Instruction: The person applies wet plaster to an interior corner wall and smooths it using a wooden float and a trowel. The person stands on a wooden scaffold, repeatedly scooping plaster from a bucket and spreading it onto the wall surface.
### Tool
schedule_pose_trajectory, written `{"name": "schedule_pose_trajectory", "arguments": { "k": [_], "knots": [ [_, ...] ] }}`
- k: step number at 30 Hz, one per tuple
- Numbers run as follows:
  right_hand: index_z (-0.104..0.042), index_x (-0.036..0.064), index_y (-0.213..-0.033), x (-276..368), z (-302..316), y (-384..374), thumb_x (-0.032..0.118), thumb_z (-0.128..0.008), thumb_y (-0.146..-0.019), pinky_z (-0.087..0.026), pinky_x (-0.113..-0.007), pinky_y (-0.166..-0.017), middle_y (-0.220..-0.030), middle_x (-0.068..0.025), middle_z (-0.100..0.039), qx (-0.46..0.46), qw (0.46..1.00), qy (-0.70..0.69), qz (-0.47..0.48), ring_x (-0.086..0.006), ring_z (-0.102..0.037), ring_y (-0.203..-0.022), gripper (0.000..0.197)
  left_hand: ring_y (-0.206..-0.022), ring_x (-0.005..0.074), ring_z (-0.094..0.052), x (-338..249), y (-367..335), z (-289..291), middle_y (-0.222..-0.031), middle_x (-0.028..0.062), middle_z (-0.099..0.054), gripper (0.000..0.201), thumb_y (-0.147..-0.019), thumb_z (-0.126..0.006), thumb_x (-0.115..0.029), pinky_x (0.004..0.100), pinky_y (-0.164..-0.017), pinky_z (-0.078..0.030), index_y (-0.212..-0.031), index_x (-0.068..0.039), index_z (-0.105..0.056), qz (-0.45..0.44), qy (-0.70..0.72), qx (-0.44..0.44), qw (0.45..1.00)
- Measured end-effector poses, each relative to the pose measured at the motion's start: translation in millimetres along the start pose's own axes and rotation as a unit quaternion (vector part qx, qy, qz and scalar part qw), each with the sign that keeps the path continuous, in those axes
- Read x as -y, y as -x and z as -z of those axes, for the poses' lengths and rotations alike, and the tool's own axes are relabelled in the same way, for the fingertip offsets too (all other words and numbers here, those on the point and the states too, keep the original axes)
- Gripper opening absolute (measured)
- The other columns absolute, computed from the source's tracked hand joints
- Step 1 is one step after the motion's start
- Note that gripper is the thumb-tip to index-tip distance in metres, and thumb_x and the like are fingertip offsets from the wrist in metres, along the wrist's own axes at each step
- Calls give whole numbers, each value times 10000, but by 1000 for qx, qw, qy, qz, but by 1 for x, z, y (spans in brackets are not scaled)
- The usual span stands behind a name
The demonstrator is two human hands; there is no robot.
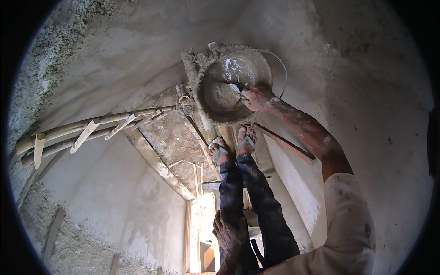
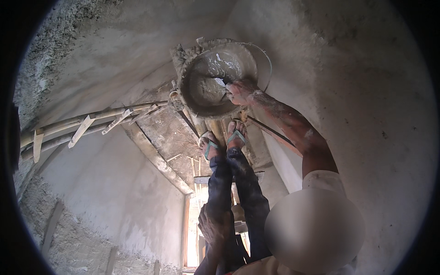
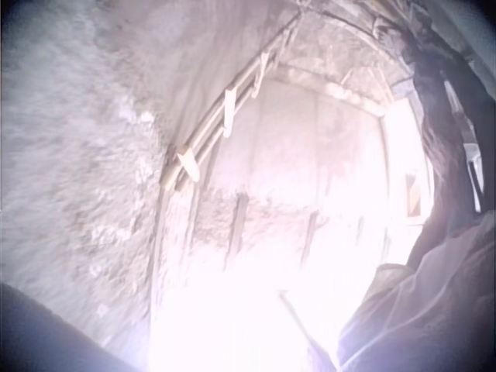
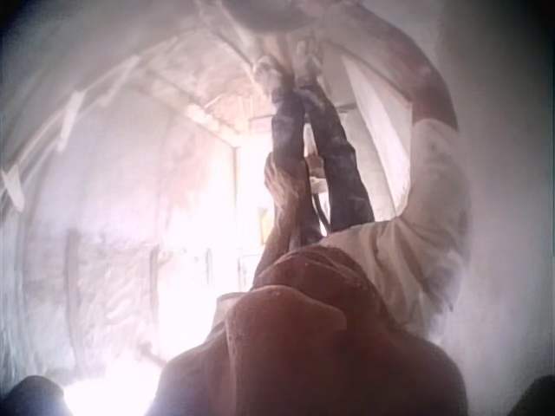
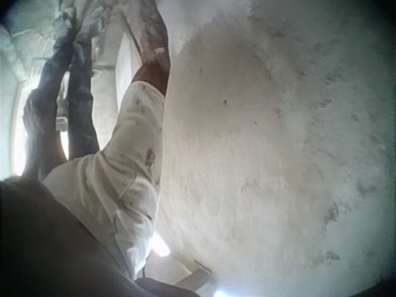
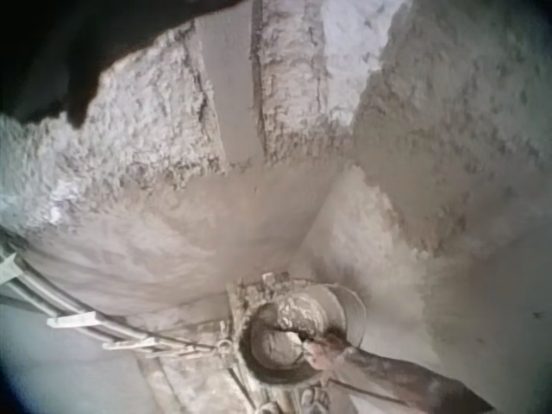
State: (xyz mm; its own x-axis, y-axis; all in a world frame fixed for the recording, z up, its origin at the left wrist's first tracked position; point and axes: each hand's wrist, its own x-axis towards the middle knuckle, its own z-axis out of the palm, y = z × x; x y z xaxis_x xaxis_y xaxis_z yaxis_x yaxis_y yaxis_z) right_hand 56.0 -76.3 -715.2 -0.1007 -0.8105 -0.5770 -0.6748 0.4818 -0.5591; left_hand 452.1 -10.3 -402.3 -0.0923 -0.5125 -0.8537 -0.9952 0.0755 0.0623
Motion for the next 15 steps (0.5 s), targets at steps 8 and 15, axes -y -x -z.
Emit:
{"name": "schedule_pose_trajectory", "arguments": {
  "k": [8, 15],
  "knots": [
    [-632, 31, -1143, -73, -21, 21, 240, -673, -946, -552, -501, -899, -1127, -218, -706, -125, 967, -208, 78, -407, -681, -1056, 290, -1415, 422, -420, -10, -5, -6, -1515, 218, -466, 852, -867, -704, -490, 573, -1168, -310, -1513, -17, -414, -21, 13, 17, 1000],
    [-652, 125, -1166, 1, 44, 11, 398, -640, -929, -549, -554, -923, -1079, -183, -733, 0, 991, 110, -81, -396, -701, -1047, 362, -1409, 414, -434, 9, 0, -13, -1508, 217, -481, 822, -877, -686, -488, 562, -1164, -321, -1503, -18, -435, -5, 1, -4, 1000]
  ]
}}
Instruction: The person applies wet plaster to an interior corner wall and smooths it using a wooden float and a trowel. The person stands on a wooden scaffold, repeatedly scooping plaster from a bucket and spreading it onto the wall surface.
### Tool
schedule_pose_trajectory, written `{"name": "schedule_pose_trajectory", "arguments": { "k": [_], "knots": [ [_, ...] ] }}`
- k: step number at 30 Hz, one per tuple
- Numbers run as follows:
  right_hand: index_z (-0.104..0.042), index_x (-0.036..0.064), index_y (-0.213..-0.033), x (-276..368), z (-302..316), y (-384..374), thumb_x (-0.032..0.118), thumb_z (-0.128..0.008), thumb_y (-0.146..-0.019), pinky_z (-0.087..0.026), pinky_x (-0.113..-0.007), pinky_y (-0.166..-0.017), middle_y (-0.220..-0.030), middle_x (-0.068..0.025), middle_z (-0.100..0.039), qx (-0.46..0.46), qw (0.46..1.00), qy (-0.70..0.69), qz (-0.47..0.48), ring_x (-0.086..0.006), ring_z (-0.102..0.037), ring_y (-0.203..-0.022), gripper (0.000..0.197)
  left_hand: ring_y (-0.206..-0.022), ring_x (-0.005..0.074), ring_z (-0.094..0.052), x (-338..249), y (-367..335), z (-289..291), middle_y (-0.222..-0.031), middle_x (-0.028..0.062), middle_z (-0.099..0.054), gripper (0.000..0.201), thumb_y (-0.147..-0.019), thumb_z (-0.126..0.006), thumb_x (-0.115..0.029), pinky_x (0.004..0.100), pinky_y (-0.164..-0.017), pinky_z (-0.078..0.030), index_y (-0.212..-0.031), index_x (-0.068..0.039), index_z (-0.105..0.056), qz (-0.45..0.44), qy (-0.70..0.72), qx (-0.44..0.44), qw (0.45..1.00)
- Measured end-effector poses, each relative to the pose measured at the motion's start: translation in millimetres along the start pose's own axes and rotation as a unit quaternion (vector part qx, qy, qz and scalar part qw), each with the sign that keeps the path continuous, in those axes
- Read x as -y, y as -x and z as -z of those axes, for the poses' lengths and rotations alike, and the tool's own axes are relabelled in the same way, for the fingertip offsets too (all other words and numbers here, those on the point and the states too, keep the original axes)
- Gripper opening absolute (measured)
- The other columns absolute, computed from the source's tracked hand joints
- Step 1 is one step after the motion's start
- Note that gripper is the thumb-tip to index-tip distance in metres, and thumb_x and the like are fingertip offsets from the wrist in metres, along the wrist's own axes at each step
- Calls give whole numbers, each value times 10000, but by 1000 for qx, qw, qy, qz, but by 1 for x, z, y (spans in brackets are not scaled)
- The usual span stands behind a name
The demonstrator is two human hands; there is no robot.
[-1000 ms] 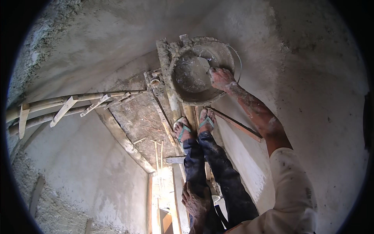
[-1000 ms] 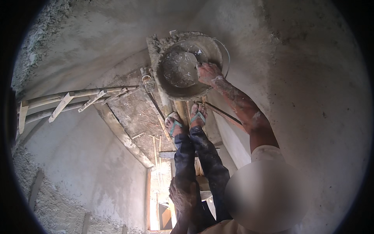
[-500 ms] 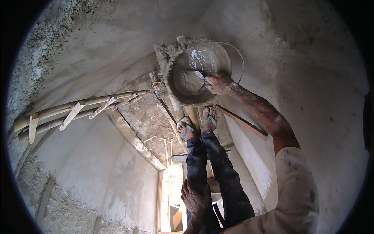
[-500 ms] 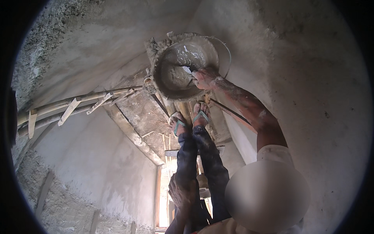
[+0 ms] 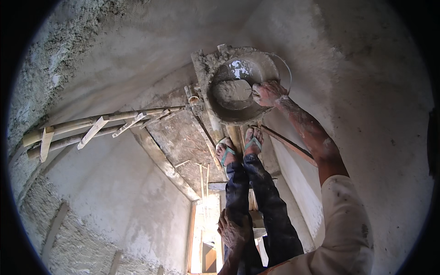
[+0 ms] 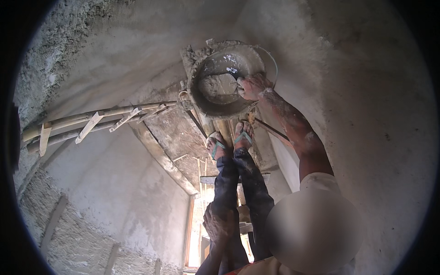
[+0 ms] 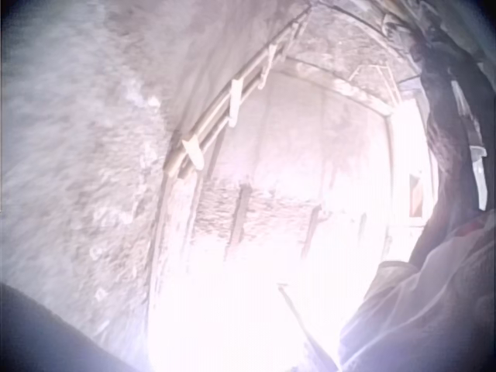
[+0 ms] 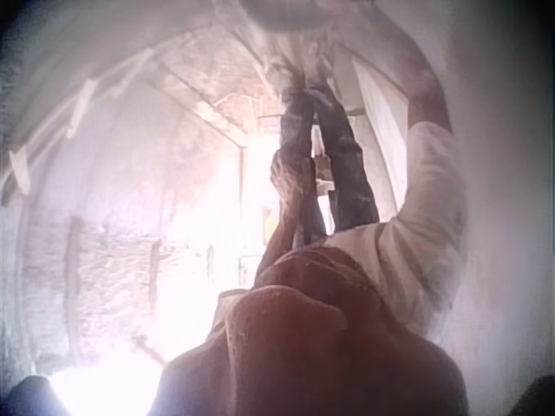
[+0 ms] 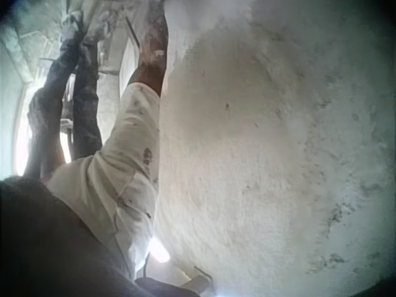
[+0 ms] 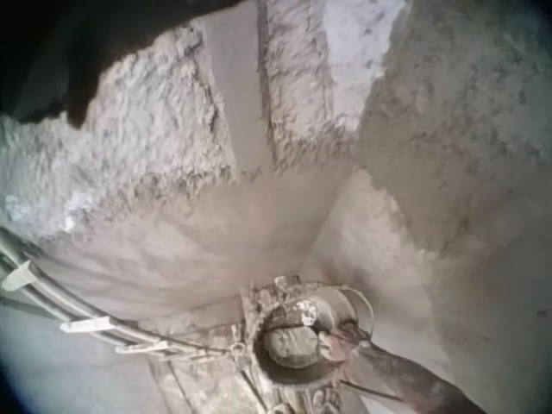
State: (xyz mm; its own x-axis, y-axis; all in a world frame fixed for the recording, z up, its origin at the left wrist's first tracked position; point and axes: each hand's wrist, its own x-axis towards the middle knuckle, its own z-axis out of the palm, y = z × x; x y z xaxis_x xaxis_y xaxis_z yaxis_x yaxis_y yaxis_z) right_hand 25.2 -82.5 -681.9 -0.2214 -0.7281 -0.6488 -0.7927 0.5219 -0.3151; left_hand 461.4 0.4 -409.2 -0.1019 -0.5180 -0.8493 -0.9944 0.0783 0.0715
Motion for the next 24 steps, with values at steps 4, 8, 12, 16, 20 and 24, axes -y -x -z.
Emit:
{"name": "schedule_pose_trajectory", "arguments": {
  "k": [4, 8, 12, 16, 20, 24],
  "knots": [
    [-678, 205, -1188, -10, 5, 1, 425, -646, -889, -548, -572, -914, -1036, -153, -746, -25, 999, 17, -34, -408, -712, -1007, 373, -1391, 420, -452, -1, -1, -2, -1487, 220, -499, 796, -881, -689, -460, 556, -1157, -330, -1495, -17, -445, -2, 5, 6, 1000],
    [-690, 178, -1155, -7, 4, -1, 413, -648, -892, -545, -584, -882, -1037, -176, -740, -32, 999, 26, 18, -406, -706, -1010, 355, -1381, 426, -458, -2, -1, 4, -1471, 223, -510, 789, -879, -698, -447, 559, -1154, -331, -1489, -15, -447, -2, 21, -8, 1000],
    [-687, 137, -1100, 12, 20, 1, 392, -664, -888, -551, -582, -834, -966, -190, -733, -60, 995, 2, 77, -408, -715, -926, 332, -1378, 432, -457, -1, 1, 9, -1458, 227, -518, 785, -873, -706, -445, 560, -1155, -330, -1479, -14, -455, 2, 20, -10, 1000],
    [-682, 158, -1050, 29, 44, 19, 387, -684, -878, -570, -549, -708, -860, -151, -707, -146, 978, -26, 143, -374, -714, -843, 287, -1338, 417, -507, 6, 0, -2, -1407, 231, -561, 740, -854, -680, -466, 551, -1123, -387, -1443, -49, -515, -18, -16, -53, 998],
    [-716, 183, -833, 82, 57, 72, 329, -643, -831, -631, -363, -611, -972, -42, -564, -310, 886, 167, 301, -187, -671, -799, 163, -1346, 423, -495, -4, 4, -3, -1431, 213, -549, 704, -874, -637, -435, 573, -1106, -384, -1442, -43, -496, -3, -4, -21, 1000],
    [-635, 63, -1136, 175, 119, 143, 386, -680, -955, -608, -459, -697, -926, -150, -671, -181, 938, -158, 251, -329, -720, -819, 373, -1332, 413, -508, -10, 14, 10, -1408, 206, -560, 682, -868, -640, -434, 576, -1089, -401, -1414, -46, -513, 11, -5, -34, 999]
  ]
}}
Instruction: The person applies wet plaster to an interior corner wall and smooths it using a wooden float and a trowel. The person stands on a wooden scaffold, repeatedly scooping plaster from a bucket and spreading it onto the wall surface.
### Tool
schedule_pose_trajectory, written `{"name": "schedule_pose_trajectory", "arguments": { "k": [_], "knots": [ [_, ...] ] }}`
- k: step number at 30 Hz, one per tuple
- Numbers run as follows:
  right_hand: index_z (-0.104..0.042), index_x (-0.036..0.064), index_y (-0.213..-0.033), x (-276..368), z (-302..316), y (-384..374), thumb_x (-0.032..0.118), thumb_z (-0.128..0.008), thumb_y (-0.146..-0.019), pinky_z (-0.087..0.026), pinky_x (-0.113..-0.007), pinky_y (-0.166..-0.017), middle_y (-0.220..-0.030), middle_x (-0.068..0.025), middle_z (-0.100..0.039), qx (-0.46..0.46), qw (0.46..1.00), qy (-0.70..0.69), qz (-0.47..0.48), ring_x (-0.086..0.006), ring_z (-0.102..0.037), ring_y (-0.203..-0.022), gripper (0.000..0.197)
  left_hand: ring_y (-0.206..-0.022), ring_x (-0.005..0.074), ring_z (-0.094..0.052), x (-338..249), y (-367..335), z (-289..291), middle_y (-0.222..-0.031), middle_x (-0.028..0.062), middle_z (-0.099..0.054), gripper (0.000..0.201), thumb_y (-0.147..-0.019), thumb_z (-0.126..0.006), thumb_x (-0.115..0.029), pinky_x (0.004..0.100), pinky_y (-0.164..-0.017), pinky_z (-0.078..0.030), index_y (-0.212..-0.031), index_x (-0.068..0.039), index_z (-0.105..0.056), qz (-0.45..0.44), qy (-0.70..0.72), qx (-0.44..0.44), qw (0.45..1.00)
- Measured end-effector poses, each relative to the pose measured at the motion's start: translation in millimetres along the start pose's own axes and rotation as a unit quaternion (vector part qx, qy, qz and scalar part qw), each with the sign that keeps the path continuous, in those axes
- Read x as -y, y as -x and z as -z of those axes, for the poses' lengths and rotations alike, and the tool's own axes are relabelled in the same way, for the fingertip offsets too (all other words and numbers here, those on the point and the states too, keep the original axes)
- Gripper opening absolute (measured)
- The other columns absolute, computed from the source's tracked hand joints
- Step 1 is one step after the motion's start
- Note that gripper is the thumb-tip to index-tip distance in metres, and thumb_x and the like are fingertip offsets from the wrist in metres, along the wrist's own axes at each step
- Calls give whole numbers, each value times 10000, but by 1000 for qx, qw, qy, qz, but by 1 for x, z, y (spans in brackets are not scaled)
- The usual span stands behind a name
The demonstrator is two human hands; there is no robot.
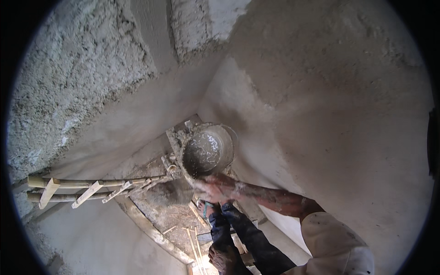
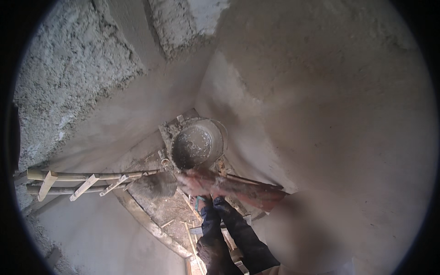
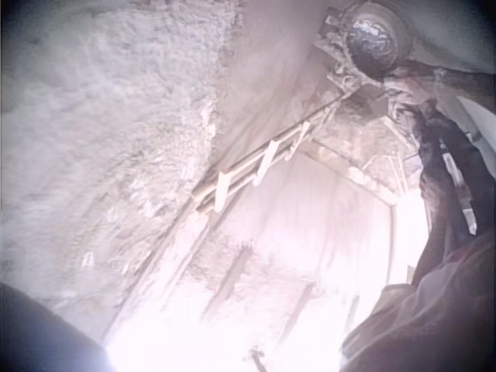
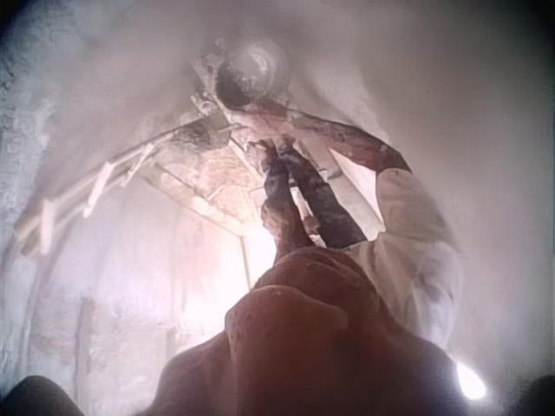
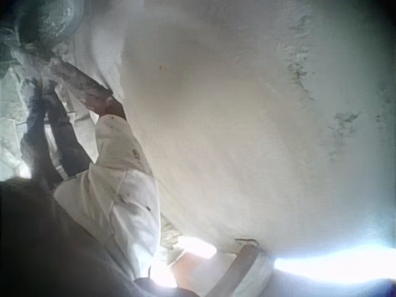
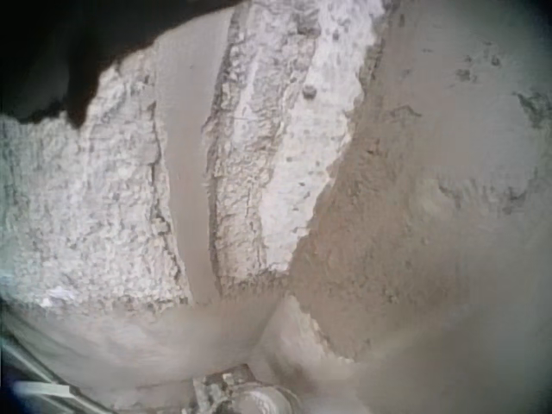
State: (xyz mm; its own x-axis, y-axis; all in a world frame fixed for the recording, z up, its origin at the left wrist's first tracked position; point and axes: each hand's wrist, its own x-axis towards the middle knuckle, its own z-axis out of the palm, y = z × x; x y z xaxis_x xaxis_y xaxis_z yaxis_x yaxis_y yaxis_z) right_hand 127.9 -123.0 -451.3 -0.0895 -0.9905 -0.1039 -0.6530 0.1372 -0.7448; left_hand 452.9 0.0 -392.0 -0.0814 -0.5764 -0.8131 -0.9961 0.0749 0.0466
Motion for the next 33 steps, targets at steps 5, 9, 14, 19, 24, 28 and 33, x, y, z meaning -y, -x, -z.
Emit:
{"name": "schedule_pose_trajectory", "arguments": {
  "k": [5, 9, 14, 19, 24, 28, 33],
  "knots": [
    [-671, 38, -1187, 110, 134, -18, 379, -699, -984, -597, -387, -661, -938, -123, -731, 163, 928, -305, -138, -248, -737, -817, 398, -1323, 409, -513, 2, -3, 2, -1388, 204, -563, 670, -870, -650, -442, 576, -1083, -408, -1397, -51, -516, 3, -7, -21, 1000],
    [-679, 59, -1184, 26, 253, -7, 357, -605, -1046, -549, -304, -578, -923, -59, -687, 80, 922, -293, -239, -129, -664, -768, 337, -1317, 405, -516, -8, -5, 1, -1372, 202, -565, 662, -871, -658, -448, 575, -1078, -414, -1384, -55, -518, -16, -12, -23, 1000],
    [-676, 85, -1062, 9, 346, 63, 195, -553, -1085, -446, -239, -516, -740, 51, -557, -505, 823, 131, -225, -52, -520, -591, 166, -1309, 401, -520, 6, 0, 4, -1351, 199, -568, 651, -873, -668, -456, 575, -1073, -421, -1368, -59, -521, 6, -9, -35, 999],
    [-638, 86, -986, 24, 175, 227, 168, -607, -1032, -460, -266, -571, -687, 20, -586, -415, 762, -170, -467, -56, -568, -649, 99, -1318, 400, -514, 12, -5, -6, -1368, 203, -563, 688, -895, -668, -467, 567, -1071, -423, -1408, -38, -507, -32, -23, -37, 999],
    [-595, 53, -1000, 55, -42, 403, 221, -650, -999, -507, -360, -458, -729, -76, -657, -162, 691, -133, -692, -177, -628, -527, 177, -1344, 451, -477, -21, -49, -9, -1425, 277, -519, 663, -929, -695, -344, 574, -1103, -383, -1430, 42, -494, -102, 63, -42, 992],
    [-589, 21, -1028, 116, -121, 464, 234, -666, -974, -536, -397, -458, -763, -128, -691, 53, 554, -263, -788, -234, -679, -553, 233, -1285, 456, -539, -96, -149, -31, -1377, 273, -569, 531, -960, -681, -237, 570, -1098, -412, -1388, 44, -539, -299, 159, -145, 929],
    [-597, 16, -1013, 160, -158, 510, 182, -624, -987, -533, -364, -454, -705, -112, -672, 118, 529, -315, -779, -201, -669, -514, 170, -1441, 379, -417, -280, -212, -48, -1589, 203, -415, 769, -931, -716, -235, 517, -1159, -360, -1594, -63, -365, -500, -18, -121, 857]
  ]
}}
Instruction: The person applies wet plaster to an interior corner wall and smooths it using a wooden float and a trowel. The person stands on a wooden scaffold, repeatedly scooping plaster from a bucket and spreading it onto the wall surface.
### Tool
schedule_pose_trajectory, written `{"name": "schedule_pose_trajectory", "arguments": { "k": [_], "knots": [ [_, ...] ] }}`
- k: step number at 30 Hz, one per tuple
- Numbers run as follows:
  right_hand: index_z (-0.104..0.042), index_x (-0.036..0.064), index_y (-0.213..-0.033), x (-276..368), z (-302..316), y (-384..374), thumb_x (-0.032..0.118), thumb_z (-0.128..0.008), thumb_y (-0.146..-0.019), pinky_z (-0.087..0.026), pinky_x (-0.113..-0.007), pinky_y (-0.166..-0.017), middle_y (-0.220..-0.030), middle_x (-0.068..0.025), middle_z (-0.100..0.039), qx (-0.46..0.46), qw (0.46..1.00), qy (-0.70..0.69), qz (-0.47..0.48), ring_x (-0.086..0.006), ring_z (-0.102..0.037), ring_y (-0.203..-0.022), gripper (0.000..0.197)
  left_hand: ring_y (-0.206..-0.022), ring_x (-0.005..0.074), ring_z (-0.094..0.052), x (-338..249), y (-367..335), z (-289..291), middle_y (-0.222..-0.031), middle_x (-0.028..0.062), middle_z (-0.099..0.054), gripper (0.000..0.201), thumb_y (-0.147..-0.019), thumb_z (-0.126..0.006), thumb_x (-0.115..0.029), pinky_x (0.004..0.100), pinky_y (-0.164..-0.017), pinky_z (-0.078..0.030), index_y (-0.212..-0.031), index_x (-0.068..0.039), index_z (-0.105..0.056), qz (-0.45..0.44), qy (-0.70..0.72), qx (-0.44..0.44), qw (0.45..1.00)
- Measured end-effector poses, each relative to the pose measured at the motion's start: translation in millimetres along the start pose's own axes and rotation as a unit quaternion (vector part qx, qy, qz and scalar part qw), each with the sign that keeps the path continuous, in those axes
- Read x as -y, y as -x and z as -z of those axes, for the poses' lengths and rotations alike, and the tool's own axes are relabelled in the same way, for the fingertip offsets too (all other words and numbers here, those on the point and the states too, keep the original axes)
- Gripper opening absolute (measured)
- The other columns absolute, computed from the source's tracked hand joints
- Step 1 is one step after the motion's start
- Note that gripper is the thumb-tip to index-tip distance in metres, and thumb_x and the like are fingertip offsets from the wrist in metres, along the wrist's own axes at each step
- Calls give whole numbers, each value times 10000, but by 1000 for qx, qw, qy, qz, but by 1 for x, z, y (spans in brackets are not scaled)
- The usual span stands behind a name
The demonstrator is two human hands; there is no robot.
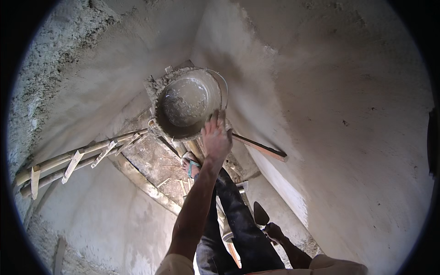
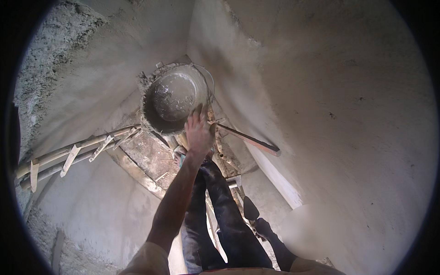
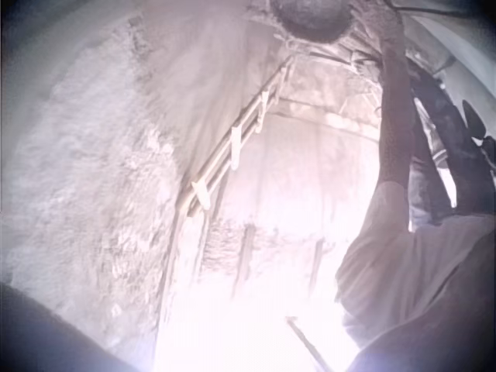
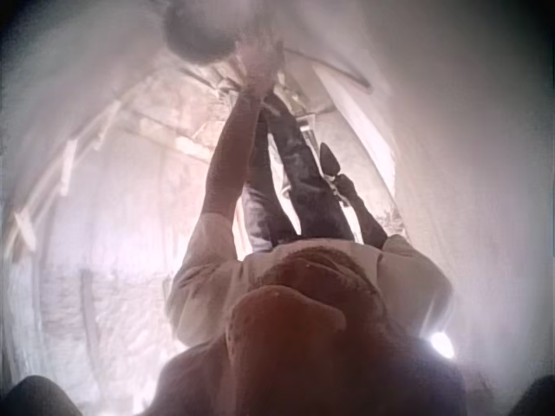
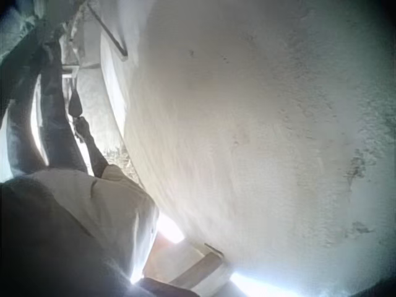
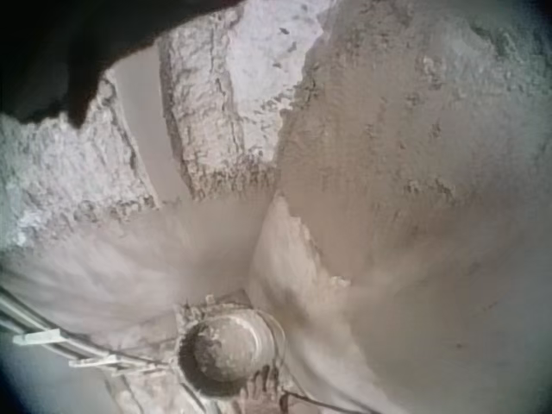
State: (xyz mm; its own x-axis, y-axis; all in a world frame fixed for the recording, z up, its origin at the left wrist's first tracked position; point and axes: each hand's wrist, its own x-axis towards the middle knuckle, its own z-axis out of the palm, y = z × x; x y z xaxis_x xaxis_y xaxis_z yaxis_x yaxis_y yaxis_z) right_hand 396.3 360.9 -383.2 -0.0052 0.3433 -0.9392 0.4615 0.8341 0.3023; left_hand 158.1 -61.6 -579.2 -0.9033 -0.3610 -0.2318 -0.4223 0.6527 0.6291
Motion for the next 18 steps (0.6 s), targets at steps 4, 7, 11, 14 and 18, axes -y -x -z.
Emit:
{"name": "schedule_pose_trajectory", "arguments": {
  "k": [4, 7, 11, 14, 18],
  "knots": [
    [-571, 51, -952, 30, -9, -9, 166, -629, -980, -477, -351, -400, -641, -56, -558, 46, 979, -196, 8, -168, -583, -462, 131, -1521, 364, -311, 23, -82, -39, -1706, 190, -213, 899, -941, -647, -268, 521, -1171, -331, -1668, -62, -160, -24, -185, 21, 982],
    [-578, 57, -947, 54, -6, -13, 209, -651, -981, -470, -340, -421, -657, -42, -554, 10, 960, -278, 26, -144, -551, -472, 172, -1544, 376, -263, 47, -94, -42, -1725, 183, -160, 1002, -896, -673, -291, 538, -1195, -287, -1676, -61, -88, -34, -227, -8, 973],
    [-577, 92, -966, 59, 14, -19, 216, -669, -975, -467, -315, -471, -712, -13, -573, 4, 938, -345, 31, -119, -561, -534, 154, -1546, 405, -225, 31, -40, -36, -1678, 234, -204, 1022, -814, -699, -216, 576, -1216, -246, -1645, -25, -136, 20, -89, 19, 996],
    [-562, 101, -979, 71, 16, -25, 175, -694, -966, -460, -303, -465, -708, -7, -575, -16, 951, -296, 90, -107, -553, -520, 152, -1495, 449, -273, 58, 42, -42, -1544, 226, -348, 1070, -768, -840, -402, 632, -1175, -315, -1583, -30, -254, 275, 69, -210, 936],
    [-568, 94, -979, 108, 13, -18, 195, -684, -987, -453, -296, -458, -693, -3, -570, 25, 948, -303, 89, -106, -547, -509, 153, -1381, 402, -428, 101, 83, -59, -1512, 194, -400, 977, -874, -802, -575, 521, -1123, -461, -1525, 7, -365, 529, 625, -77, 570]
  ]
}}
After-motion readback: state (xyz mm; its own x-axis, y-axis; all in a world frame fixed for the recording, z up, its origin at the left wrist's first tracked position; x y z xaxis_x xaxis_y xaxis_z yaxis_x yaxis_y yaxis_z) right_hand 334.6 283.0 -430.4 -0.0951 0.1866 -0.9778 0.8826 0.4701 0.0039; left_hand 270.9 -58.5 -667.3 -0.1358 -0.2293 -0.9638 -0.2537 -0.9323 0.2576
